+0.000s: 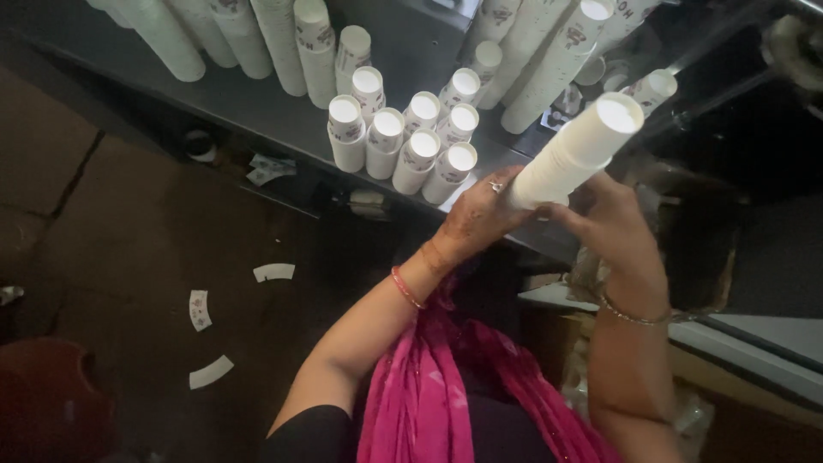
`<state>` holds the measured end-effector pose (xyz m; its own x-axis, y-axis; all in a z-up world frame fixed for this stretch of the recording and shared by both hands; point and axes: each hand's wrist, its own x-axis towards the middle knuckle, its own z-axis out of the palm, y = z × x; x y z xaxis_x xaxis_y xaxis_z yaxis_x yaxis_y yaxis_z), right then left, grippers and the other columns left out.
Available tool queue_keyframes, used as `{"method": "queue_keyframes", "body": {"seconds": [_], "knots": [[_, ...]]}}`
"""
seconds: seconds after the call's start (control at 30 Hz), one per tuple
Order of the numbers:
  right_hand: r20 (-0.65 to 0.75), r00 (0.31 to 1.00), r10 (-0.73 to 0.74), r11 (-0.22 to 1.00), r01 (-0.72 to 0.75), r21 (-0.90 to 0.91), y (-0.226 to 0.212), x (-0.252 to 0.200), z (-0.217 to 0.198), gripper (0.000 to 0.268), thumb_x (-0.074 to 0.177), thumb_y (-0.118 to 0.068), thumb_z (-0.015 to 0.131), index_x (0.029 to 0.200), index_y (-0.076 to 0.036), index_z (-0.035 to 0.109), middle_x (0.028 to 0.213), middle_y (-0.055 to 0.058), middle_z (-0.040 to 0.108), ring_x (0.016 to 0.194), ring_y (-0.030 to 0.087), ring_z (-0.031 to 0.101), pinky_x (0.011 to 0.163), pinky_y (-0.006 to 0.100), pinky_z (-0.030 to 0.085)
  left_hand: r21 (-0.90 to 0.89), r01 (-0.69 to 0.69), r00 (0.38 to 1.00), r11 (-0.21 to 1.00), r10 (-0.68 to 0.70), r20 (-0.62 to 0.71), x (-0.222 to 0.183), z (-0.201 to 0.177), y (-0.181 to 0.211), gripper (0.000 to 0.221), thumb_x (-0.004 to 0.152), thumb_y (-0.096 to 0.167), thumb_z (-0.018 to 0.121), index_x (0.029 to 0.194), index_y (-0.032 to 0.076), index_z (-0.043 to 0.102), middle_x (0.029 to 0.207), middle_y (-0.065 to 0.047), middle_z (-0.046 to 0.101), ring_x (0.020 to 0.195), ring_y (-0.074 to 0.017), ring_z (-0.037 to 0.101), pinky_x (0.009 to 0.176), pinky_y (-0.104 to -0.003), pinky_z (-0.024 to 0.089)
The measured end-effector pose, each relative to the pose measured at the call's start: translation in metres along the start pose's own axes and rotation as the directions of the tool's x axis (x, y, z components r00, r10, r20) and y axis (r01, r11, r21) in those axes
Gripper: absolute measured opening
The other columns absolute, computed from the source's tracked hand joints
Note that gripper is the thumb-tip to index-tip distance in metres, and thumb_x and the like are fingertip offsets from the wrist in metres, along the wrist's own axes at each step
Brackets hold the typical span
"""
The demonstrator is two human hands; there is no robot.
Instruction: Packaging stacks of paper cups into plastic bags and arranging them near the production machine.
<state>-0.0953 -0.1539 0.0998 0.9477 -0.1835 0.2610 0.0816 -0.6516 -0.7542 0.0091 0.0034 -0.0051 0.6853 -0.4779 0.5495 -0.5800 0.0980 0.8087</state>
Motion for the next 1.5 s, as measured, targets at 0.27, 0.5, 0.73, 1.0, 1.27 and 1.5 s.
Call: {"method": "queue_keyframes", "body": {"seconds": [0.27,0.5,0.73,1.0,1.27,1.5], "knots": [[0.022,1.000,0.015,0.981,-0.019,0.192,-0.072,0.020,-0.035,0.058,0.084,-0.010,0.074,0.138,0.002,0.053,0.137,0.010,0.065,0.134,0.020,0.062,0.100,0.035,0.061,-0.108,0.050,0.984,0.993,-0.031,0.175,0.014,-0.013,0.005,0.060,0.082,0.026,0.082,0.135,0.009,0.059,0.126,-0.016,0.070,0.114,-0.0342,0.071,0.096,-0.041,0.057],[0.012,0.999,-0.035,0.970,0.031,0.242,-0.050,0.021,-0.021,0.063,0.089,-0.007,0.084,0.142,-0.001,0.052,0.133,0.015,0.066,0.129,0.026,0.068,0.106,0.041,0.061,0.025,0.098,0.970,0.995,-0.101,0.221,0.022,-0.025,0.022,0.060,0.081,0.030,0.085,0.133,0.008,0.063,0.122,-0.016,0.072,0.112,-0.0334,0.071,0.094,-0.040,0.057],[-0.104,0.992,0.068,0.953,-0.034,0.301,-0.040,0.014,-0.012,0.070,0.084,-0.006,0.087,0.143,-0.003,0.047,0.134,0.009,0.061,0.129,0.022,0.064,0.107,0.039,0.058,-0.082,0.061,0.990,0.995,-0.050,0.135,0.018,-0.011,0.034,0.068,0.081,0.035,0.087,0.135,0.003,0.061,0.124,-0.018,0.071,0.112,-0.0298,0.072,0.097,-0.037,0.056],[-0.040,0.993,-0.111,0.990,0.114,0.086,-0.024,0.009,-0.013,0.069,0.082,-0.007,0.090,0.139,0.000,0.051,0.127,0.009,0.063,0.121,0.019,0.064,0.106,0.036,0.055,-0.164,0.021,0.999,0.986,-0.014,0.043,0.012,0.002,0.035,0.057,0.090,0.029,0.077,0.137,0.002,0.060,0.123,-0.019,0.070,0.115,-0.0318,0.072,0.099,-0.039,0.058],[-0.214,0.975,0.061,0.997,-0.049,0.061,-0.019,-0.005,-0.026,0.058,0.083,-0.010,0.090,0.130,-0.001,0.058,0.122,0.011,0.072,0.113,0.021,0.073,0.096,0.034,0.061,-0.068,0.021,0.999,0.997,-0.017,0.050,0.011,0.004,0.029,0.052,0.086,0.026,0.081,0.129,0.003,0.064,0.114,-0.017,0.072,0.106,-0.0318,0.073,0.094,-0.039,0.058],[-0.294,0.942,0.165,0.983,-0.180,-0.025,0.044,-0.019,-0.032,0.061,0.081,-0.012,0.091,0.131,-0.001,0.058,0.123,0.012,0.070,0.114,0.023,0.070,0.097,0.036,0.059,-0.071,-0.001,0.999,0.997,0.004,0.039,0.008,-0.001,0.027,0.062,0.084,0.026,0.087,0.135,0.004,0.059,0.123,-0.017,0.070,0.112,-0.0298,0.072,0.097,-0.038,0.058]]}}
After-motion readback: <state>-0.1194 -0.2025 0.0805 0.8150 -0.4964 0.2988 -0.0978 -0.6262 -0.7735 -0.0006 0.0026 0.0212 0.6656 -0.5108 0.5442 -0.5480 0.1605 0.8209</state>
